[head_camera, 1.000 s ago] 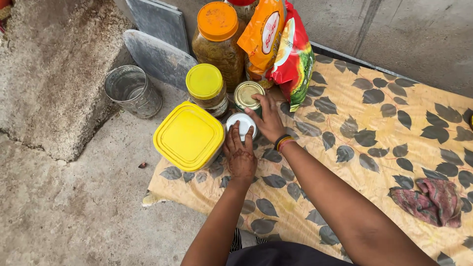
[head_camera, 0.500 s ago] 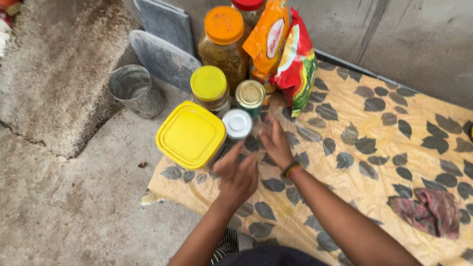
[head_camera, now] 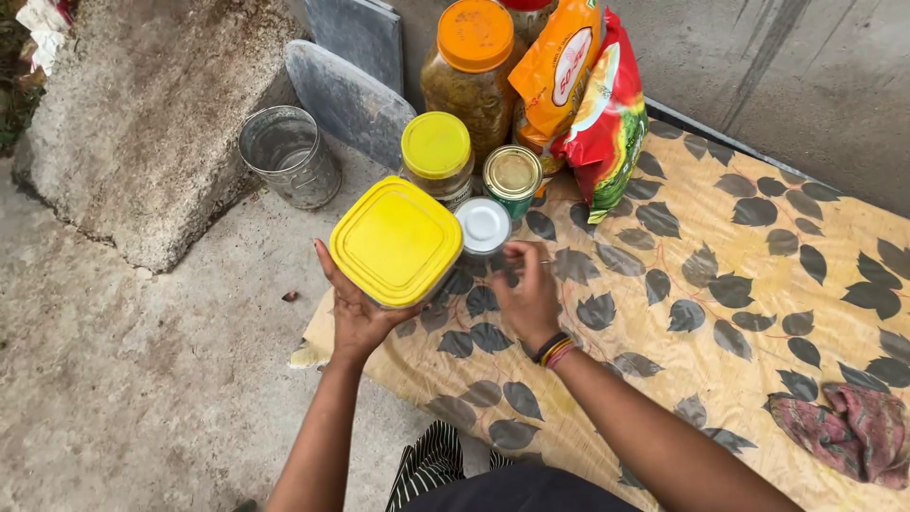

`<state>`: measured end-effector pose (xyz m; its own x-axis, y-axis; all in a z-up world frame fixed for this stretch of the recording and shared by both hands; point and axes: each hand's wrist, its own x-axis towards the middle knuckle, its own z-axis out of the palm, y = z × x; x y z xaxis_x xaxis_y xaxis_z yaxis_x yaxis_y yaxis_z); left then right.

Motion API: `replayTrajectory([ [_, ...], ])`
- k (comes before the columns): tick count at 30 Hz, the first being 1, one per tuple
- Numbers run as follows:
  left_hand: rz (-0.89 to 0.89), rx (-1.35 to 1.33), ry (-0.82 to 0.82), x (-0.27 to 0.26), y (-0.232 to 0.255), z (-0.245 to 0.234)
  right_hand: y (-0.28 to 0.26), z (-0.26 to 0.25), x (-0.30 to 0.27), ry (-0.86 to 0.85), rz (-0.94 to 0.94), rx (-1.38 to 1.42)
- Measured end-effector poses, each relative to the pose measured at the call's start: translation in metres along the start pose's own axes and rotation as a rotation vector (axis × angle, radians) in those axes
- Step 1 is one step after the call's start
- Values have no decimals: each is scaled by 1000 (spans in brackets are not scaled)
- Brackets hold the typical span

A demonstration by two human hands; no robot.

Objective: Organizing various groceries, packets, and containers between a table and a low surface.

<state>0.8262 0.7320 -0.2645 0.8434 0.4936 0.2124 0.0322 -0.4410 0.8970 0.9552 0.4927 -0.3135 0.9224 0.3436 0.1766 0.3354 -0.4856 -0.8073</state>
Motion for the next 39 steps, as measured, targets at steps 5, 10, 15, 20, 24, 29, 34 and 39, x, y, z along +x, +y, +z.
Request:
replayTrajectory([
  [5, -38, -35, 90, -10, -12, 21, -89, -13, 30, -203, -405, 62],
  [10, 90, 111, 276, -15, -28, 46, -88, -2, 65, -373, -548, 35],
  [15, 90, 100, 270, -8, -31, 39, -89, 1, 64, -375, -529, 4],
  [20, 99, 84, 220, 1, -29, 35, -91, 1, 63, -330, -492, -3],
  [24, 104, 87, 194, 6, -31, 38, -91, -3, 65, -343, -414, -16],
  [29, 206, 125, 201, 5, -43, 36, -86, -25, 52, -243, -340, 56],
  [34, 408, 330, 333, -7, 12, 26, -15, -48, 44, 134, 58, 560],
  [39, 562, 177, 291, -20, 49, 60, 39, -74, 36, 271, 355, 1033],
])
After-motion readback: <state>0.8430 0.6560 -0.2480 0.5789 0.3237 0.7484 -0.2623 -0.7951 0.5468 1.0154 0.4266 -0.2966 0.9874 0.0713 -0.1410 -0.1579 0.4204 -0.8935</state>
